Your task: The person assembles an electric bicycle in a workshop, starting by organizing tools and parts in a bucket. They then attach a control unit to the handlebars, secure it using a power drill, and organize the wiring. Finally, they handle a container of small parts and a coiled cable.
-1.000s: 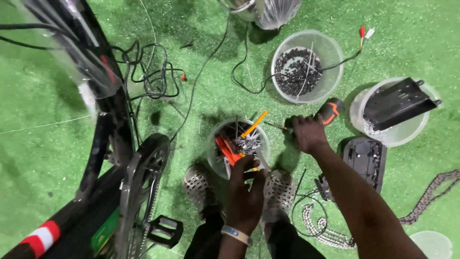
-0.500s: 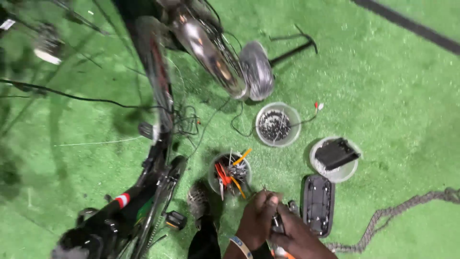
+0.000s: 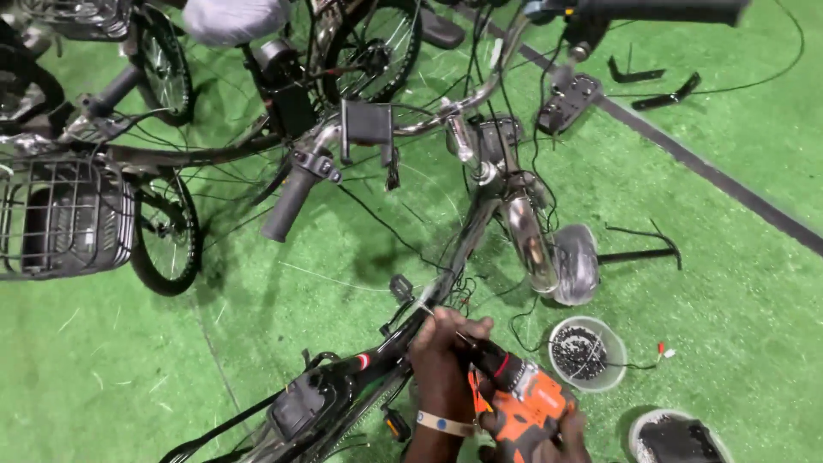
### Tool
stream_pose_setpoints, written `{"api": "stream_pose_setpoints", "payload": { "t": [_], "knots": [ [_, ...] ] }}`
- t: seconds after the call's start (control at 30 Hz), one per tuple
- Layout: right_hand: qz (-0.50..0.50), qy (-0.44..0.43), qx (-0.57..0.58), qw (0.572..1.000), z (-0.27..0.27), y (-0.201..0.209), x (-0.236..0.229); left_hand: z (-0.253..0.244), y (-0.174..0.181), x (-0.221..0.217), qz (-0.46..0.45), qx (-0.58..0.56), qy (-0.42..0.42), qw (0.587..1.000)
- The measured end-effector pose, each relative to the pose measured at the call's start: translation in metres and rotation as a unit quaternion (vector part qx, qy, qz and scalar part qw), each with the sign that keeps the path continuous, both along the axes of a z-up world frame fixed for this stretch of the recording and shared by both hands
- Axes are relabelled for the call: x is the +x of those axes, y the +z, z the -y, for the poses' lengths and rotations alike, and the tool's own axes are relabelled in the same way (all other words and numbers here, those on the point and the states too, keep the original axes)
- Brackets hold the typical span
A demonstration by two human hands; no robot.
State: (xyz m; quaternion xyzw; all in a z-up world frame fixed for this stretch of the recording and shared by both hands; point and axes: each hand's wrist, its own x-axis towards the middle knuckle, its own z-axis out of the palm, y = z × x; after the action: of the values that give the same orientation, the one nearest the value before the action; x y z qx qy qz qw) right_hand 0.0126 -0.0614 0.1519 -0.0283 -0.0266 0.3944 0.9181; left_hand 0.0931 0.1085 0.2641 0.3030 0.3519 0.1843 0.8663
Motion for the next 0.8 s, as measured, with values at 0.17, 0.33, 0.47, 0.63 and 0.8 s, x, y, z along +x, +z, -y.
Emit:
{"api": "stream_pose_setpoints", "payload": {
  "t": [0.17,0.33,0.47,0.63,0.8],
  "knots": [
    [-0.109,-0.038,-0.29,0.95,-0.063,0.011,0.042,-0.043,0.056,0.017,0.023,0.172,-0.039,0.984],
    [-0.153,0.0,-0.368,0.917,-0.114,0.057,0.071,-0.086,0.118,0.039,0.072,0.421,-0.187,0.885],
    [-0.105,-0.074,-0.351,0.928,-0.116,0.044,0.088,-0.142,0.143,0.066,0.111,0.718,-0.161,0.668],
    [0.083,-0.159,-0.336,0.925,-0.111,0.068,0.113,-0.225,0.166,0.127,-0.042,0.689,-0.123,0.713],
    [0.149,-0.195,-0.336,0.909,-0.107,0.011,0.124,-0.245,0.163,0.17,-0.256,0.678,-0.398,0.562]
  ]
}}
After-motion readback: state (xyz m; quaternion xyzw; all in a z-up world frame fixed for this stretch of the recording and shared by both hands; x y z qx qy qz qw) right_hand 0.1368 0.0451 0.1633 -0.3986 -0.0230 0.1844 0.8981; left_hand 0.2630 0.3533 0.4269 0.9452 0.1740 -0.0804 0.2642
